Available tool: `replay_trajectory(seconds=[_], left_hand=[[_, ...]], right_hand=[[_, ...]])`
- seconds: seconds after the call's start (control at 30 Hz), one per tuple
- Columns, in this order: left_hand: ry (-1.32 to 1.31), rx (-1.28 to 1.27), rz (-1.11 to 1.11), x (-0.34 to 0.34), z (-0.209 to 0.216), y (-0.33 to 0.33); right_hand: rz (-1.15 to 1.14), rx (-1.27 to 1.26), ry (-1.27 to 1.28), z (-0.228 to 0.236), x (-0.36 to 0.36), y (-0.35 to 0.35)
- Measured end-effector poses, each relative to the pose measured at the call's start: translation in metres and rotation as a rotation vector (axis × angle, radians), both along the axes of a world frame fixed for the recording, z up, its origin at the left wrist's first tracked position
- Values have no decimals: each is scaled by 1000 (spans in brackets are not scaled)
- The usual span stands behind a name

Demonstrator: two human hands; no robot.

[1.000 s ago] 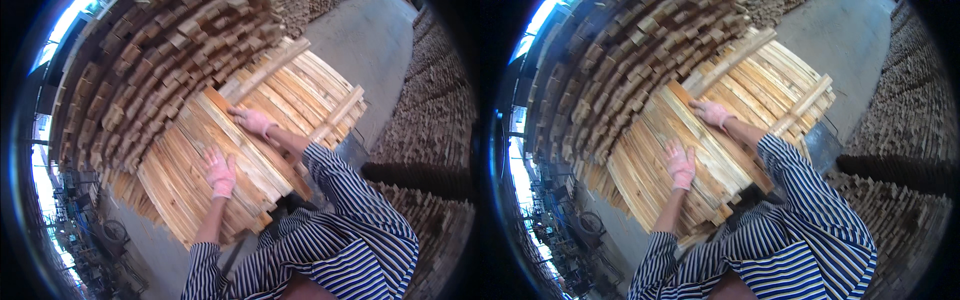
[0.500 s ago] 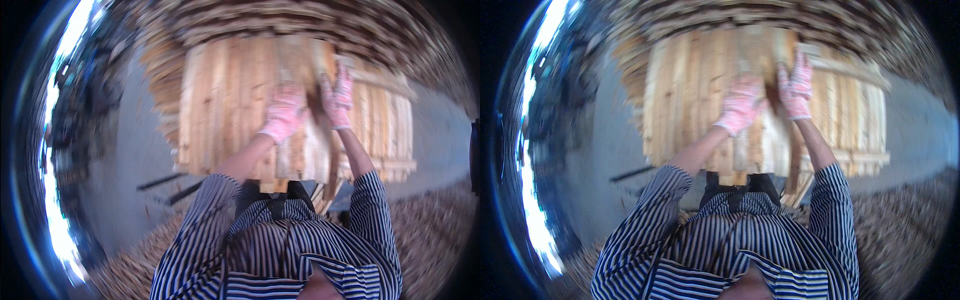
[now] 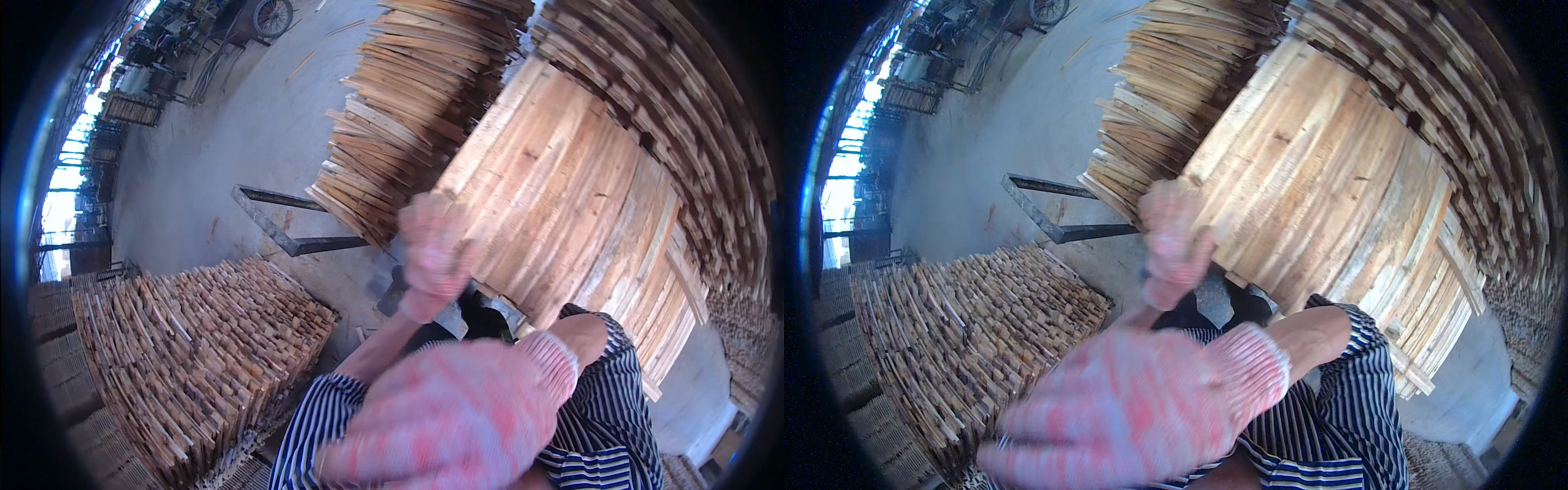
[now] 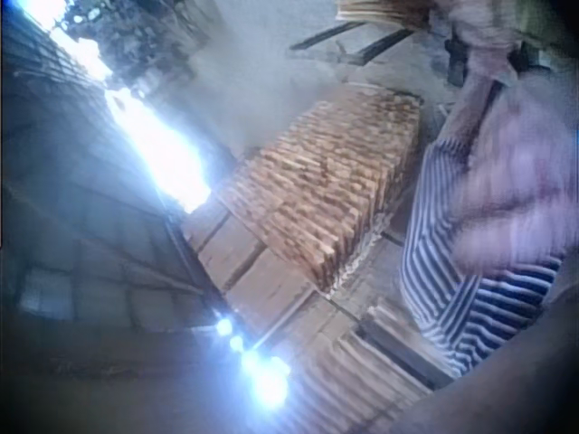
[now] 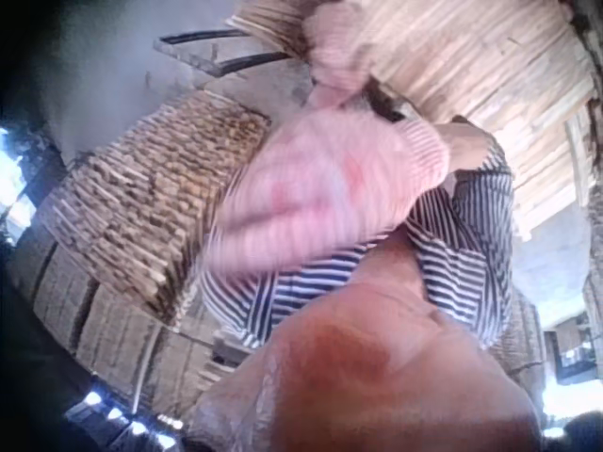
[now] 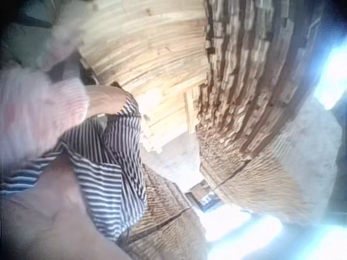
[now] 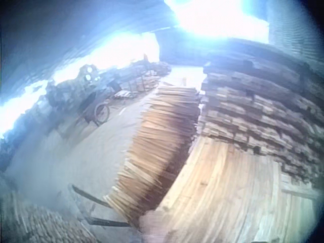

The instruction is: The person repeatedly picks up small wooden planks from a large pile and places them onto a metal cart. They wear pink gloves and handle the wood by hand, stacking the pieces in a repetitive loop throughout the video.

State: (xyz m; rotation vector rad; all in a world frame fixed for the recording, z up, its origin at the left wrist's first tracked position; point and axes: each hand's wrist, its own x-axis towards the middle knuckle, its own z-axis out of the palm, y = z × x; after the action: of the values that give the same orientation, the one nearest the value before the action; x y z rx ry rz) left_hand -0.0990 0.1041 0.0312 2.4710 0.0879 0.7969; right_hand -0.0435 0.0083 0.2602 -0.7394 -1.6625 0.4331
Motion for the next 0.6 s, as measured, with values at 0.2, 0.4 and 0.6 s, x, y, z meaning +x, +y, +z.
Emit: replay_trajectory(seconds=[0.2, 0.4, 0.6], left_hand=[[538, 120, 699, -121, -104, 214], [935, -185, 1032, -174, -199, 371], [962, -729, 1200, -167, -286, 455]], right_hand=[[166, 35, 135, 3, -50, 98], [127, -6, 200, -7, -47, 194], [-125, 185, 290, -35, -44, 244]])
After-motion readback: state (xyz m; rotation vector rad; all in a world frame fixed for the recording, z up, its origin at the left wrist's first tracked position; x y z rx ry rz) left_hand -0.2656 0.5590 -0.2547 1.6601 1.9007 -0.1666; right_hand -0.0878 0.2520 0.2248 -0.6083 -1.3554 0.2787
